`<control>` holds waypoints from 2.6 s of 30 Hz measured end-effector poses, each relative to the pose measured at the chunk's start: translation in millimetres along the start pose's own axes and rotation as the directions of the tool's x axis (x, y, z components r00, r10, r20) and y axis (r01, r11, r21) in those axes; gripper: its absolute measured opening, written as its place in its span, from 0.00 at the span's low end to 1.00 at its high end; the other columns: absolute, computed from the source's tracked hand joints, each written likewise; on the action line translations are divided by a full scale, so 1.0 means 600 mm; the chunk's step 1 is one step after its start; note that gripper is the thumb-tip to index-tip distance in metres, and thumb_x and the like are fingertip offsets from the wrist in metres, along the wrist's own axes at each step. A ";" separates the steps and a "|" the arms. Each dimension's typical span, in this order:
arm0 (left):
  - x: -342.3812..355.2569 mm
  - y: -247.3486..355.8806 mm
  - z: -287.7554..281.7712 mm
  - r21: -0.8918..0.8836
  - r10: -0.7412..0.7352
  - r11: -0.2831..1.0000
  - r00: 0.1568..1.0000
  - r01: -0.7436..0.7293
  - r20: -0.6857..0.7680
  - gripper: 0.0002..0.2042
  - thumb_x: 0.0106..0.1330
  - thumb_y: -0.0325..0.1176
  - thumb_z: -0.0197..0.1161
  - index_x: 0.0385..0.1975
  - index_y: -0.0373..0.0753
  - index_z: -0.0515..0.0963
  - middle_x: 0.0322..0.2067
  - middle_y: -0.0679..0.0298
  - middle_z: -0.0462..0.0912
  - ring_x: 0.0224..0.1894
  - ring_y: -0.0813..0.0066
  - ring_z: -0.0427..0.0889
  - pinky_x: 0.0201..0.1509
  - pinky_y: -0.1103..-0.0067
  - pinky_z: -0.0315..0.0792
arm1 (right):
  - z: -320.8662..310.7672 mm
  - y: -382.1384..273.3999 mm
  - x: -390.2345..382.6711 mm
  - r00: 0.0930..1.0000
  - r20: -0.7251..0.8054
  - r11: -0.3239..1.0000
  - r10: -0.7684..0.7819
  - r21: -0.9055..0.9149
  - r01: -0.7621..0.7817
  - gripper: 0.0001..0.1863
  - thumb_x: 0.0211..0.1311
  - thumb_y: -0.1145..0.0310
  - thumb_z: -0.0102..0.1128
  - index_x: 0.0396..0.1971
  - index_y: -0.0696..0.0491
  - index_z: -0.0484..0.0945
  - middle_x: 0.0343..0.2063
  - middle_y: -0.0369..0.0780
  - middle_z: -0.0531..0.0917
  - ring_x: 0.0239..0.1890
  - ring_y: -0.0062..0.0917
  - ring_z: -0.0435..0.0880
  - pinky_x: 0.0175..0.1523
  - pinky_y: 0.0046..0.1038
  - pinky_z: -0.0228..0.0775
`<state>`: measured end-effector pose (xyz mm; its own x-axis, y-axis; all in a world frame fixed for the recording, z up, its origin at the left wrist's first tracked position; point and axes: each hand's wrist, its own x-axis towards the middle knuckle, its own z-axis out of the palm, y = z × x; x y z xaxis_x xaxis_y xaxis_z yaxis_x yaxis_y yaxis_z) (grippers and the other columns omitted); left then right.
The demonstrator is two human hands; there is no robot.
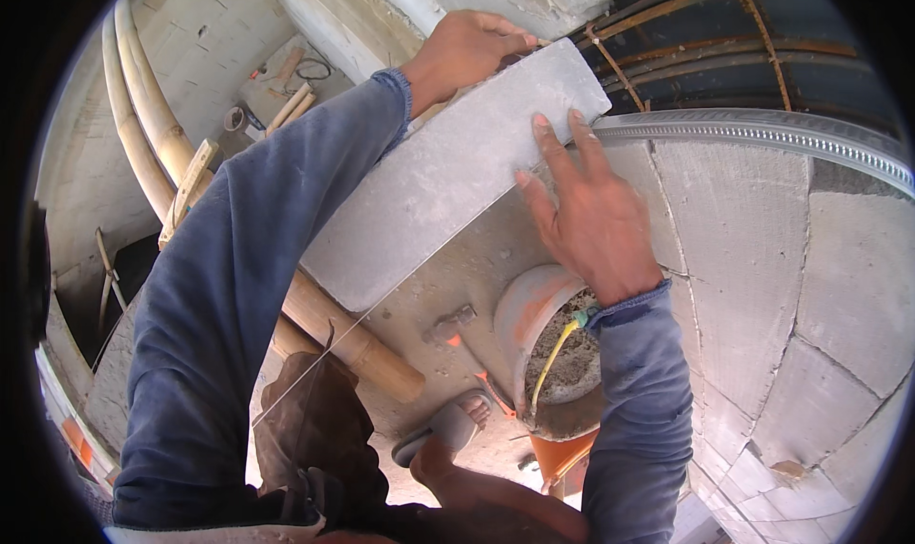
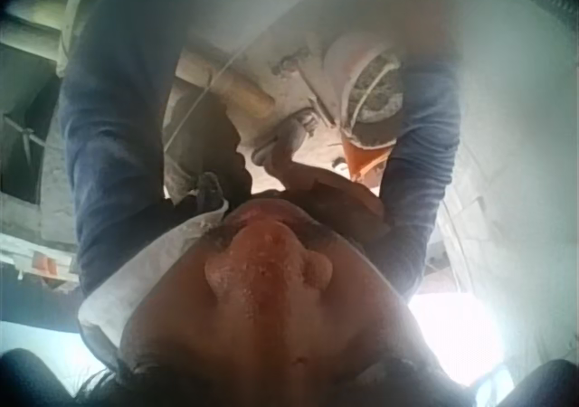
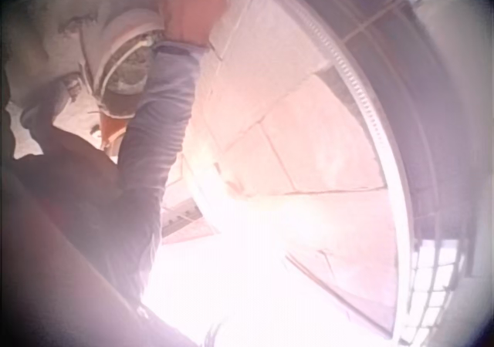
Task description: The person scoops cement from a bucket with a trowel and spreads it on the floor. He then places a white tile onto the cement, taps it with a hammer to level it, and repeats the process with another tile.
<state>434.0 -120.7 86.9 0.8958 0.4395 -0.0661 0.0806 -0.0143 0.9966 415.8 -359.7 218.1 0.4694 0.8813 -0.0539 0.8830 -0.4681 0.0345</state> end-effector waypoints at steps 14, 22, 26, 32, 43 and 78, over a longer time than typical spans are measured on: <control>-0.001 0.021 -0.010 0.245 0.081 0.964 0.991 -0.105 0.108 0.18 0.78 0.43 0.71 0.56 0.35 0.90 0.48 0.53 0.94 0.50 0.68 0.92 0.57 0.75 0.83 | 0.013 0.004 -0.005 0.997 -0.072 0.999 -0.013 0.049 0.017 0.31 0.76 0.52 0.68 0.74 0.46 0.79 0.69 0.56 0.79 0.42 0.50 0.94 0.43 0.42 0.89; 0.023 -0.009 -0.004 0.095 0.203 0.974 0.979 -0.205 0.026 0.11 0.70 0.36 0.71 0.35 0.35 0.94 0.28 0.55 0.94 0.29 0.73 0.89 0.37 0.72 0.82 | 0.018 0.016 -0.006 0.996 -0.086 0.996 -0.035 0.074 0.041 0.31 0.77 0.48 0.66 0.72 0.47 0.80 0.69 0.57 0.79 0.45 0.53 0.93 0.46 0.45 0.89; 0.022 0.027 -0.024 0.049 -0.039 0.998 0.988 0.032 0.152 0.12 0.72 0.35 0.70 0.32 0.34 0.94 0.23 0.63 0.90 0.27 0.80 0.85 0.32 0.75 0.77 | 0.012 0.028 -0.004 0.996 -0.090 0.991 -0.008 0.132 0.020 0.28 0.79 0.48 0.64 0.70 0.47 0.81 0.69 0.55 0.80 0.50 0.53 0.93 0.51 0.44 0.89; 0.033 0.013 -0.034 0.041 0.014 0.999 0.968 -0.025 0.251 0.13 0.77 0.38 0.68 0.41 0.34 0.92 0.30 0.65 0.90 0.30 0.80 0.84 0.35 0.77 0.76 | -0.050 0.019 -0.032 0.989 -0.147 0.987 0.025 0.161 -0.001 0.25 0.76 0.55 0.68 0.67 0.48 0.83 0.65 0.53 0.83 0.54 0.51 0.91 0.55 0.44 0.87; -0.355 0.046 -0.238 0.419 0.101 0.904 0.995 -0.083 -0.020 0.27 0.77 0.51 0.70 0.68 0.39 0.82 0.64 0.48 0.87 0.62 0.54 0.88 0.68 0.65 0.80 | -0.161 -0.176 -0.288 0.799 0.349 0.558 -0.489 0.829 -0.020 0.22 0.71 0.66 0.72 0.61 0.58 0.82 0.52 0.50 0.86 0.53 0.44 0.90 0.58 0.41 0.84; -0.510 0.042 -0.178 0.301 0.006 0.953 0.997 0.018 -0.077 0.35 0.75 0.47 0.72 0.74 0.32 0.72 0.64 0.41 0.83 0.68 0.46 0.81 0.73 0.61 0.73 | 0.039 -0.394 -0.479 0.638 0.445 0.147 0.628 0.738 -0.659 0.21 0.89 0.61 0.45 0.70 0.57 0.68 0.31 0.38 0.81 0.31 0.23 0.82 0.42 0.32 0.79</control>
<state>115.4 -159.7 137.3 0.8598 0.5075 -0.0563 0.2243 -0.2764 0.9345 72.3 -503.6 201.8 0.8562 0.2404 -0.4572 -0.1759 -0.6966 -0.6956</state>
